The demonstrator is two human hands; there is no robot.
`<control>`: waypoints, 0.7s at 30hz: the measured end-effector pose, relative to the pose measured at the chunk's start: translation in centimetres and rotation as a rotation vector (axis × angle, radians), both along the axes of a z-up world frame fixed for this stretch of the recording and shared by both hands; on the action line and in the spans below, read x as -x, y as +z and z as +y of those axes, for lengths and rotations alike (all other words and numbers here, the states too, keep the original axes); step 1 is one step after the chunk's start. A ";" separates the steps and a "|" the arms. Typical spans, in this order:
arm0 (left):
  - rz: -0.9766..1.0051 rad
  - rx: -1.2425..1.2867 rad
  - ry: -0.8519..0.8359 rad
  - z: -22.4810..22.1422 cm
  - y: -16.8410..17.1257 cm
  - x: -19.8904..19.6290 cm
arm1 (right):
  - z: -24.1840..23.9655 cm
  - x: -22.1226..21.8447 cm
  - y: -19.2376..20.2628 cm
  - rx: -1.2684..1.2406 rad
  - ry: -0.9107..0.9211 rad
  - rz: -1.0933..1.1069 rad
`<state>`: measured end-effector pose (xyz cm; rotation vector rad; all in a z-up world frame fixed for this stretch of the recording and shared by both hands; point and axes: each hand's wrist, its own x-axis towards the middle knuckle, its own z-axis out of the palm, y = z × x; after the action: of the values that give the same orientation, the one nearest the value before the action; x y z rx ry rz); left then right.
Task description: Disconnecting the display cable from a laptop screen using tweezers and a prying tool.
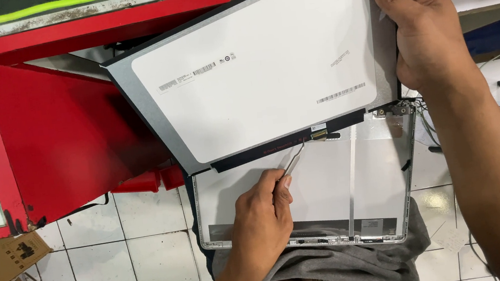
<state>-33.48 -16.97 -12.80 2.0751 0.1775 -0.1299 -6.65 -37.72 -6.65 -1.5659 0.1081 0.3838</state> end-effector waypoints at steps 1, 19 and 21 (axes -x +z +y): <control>0.002 0.000 0.001 0.0 0.2 -0.1 | 0.0 0.0 0.1 0.000 0.001 0.002; -0.018 -0.007 0.120 -1.0 2.1 -0.5 | -0.8 -0.1 -1.1 0.012 0.030 -0.062; -0.101 0.042 0.123 -1.0 2.6 -0.5 | -0.9 -0.1 -1.2 0.004 0.025 -0.060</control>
<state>-32.95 -17.99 -10.23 2.0179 0.2383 0.0461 -6.51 -38.63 -7.89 -1.5827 0.0426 0.3557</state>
